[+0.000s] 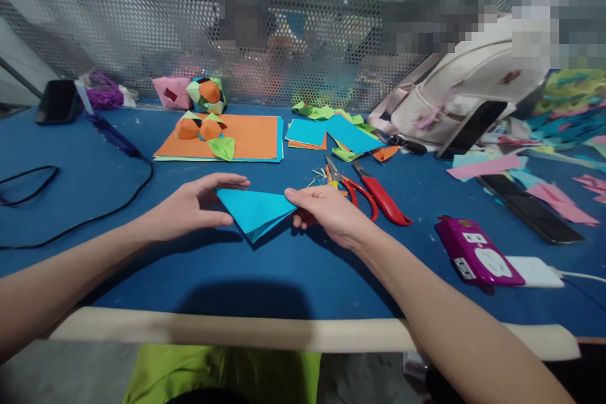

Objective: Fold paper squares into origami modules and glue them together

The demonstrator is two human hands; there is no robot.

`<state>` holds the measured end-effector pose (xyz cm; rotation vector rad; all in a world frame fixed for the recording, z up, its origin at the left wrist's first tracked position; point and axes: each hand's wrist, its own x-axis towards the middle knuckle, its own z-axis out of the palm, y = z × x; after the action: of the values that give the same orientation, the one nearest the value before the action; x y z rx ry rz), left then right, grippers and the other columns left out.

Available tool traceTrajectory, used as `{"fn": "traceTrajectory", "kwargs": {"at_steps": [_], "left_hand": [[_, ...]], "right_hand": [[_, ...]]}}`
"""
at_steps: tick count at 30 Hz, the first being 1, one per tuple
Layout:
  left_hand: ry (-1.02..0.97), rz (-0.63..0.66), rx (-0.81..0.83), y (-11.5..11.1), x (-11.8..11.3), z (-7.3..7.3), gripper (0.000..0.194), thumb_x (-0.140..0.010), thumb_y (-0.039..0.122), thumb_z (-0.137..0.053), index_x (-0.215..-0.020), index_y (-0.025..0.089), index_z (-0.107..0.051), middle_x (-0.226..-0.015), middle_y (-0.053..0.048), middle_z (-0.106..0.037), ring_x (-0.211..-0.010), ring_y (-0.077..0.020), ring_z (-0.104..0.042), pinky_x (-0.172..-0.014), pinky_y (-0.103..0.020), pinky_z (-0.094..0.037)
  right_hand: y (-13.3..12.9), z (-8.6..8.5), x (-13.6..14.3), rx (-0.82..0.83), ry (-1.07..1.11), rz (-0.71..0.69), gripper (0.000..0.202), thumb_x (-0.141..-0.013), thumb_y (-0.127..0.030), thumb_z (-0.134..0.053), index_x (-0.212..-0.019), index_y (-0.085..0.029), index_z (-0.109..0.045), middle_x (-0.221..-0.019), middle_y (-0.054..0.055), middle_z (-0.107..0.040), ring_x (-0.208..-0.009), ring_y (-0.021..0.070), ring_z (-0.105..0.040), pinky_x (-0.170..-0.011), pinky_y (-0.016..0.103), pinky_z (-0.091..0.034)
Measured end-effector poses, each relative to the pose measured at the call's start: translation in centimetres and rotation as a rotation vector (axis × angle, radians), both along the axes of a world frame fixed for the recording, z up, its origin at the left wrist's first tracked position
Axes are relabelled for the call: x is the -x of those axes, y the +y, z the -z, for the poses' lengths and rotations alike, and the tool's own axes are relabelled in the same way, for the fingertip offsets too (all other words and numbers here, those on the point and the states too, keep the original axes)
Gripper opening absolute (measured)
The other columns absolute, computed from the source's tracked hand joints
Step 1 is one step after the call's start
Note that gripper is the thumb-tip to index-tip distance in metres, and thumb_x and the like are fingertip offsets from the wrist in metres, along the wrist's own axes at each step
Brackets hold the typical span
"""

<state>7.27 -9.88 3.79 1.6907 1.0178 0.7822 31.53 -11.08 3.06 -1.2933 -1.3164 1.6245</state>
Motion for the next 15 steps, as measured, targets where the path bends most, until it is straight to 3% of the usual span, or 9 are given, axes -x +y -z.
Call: {"fn": "traceTrajectory", "kwargs": {"at_steps": [4,8,11,15], "left_hand": [[0.118,0.005,-0.125,-0.7,-0.3,-0.4,0.031,-0.068,0.036,-0.070,-0.093,0.019,-0.070,-0.100,-0.006,-0.066,-0.092,-0.0211,-0.059,-0.080,-0.029,-0.046],[0.116,-0.067,-0.080,-1.1,-0.7,-0.2,0.025,-0.077,0.040,-0.061,-0.077,0.016,-0.069,-0.076,-0.002,-0.064,-0.073,-0.0151,-0.054,-0.066,-0.025,-0.042],[-0.020,-0.129,0.032,-1.1,-0.9,0.5,0.030,-0.079,0.042,-0.059,-0.066,0.016,-0.063,-0.063,0.002,-0.055,-0.063,-0.0110,-0.048,-0.061,-0.023,-0.039],[-0.307,-0.142,0.277,-1.0,-1.4,1.6,0.033,-0.079,0.044,-0.060,-0.065,0.014,-0.060,-0.065,0.001,-0.056,-0.063,-0.0119,-0.052,-0.063,-0.025,-0.043]], "right_hand": [[-0.4,0.0,0.4,0.018,0.042,-0.019,0.041,-0.068,-0.054,-0.069,-0.060,-0.014,-0.061,-0.049,-0.001,-0.057,-0.045,0.0071,-0.050,-0.046,0.020,-0.038],[-0.5,0.4,0.5,0.009,0.057,-0.010,0.047,-0.072,-0.059,-0.063,-0.061,-0.014,-0.059,-0.051,0.002,-0.059,-0.048,0.0090,-0.053,-0.048,0.022,-0.042],[-0.7,0.5,0.7,-0.080,0.026,-0.036,0.044,-0.074,-0.058,-0.061,-0.077,-0.014,-0.063,-0.056,0.000,-0.059,-0.053,0.0113,-0.057,-0.053,0.024,-0.045],[-1.2,0.2,1.4,-0.214,-0.129,-0.027,0.048,-0.070,-0.043,-0.070,-0.109,-0.019,-0.056,-0.066,-0.002,-0.060,-0.057,0.0133,-0.060,-0.058,0.028,-0.048]]}}
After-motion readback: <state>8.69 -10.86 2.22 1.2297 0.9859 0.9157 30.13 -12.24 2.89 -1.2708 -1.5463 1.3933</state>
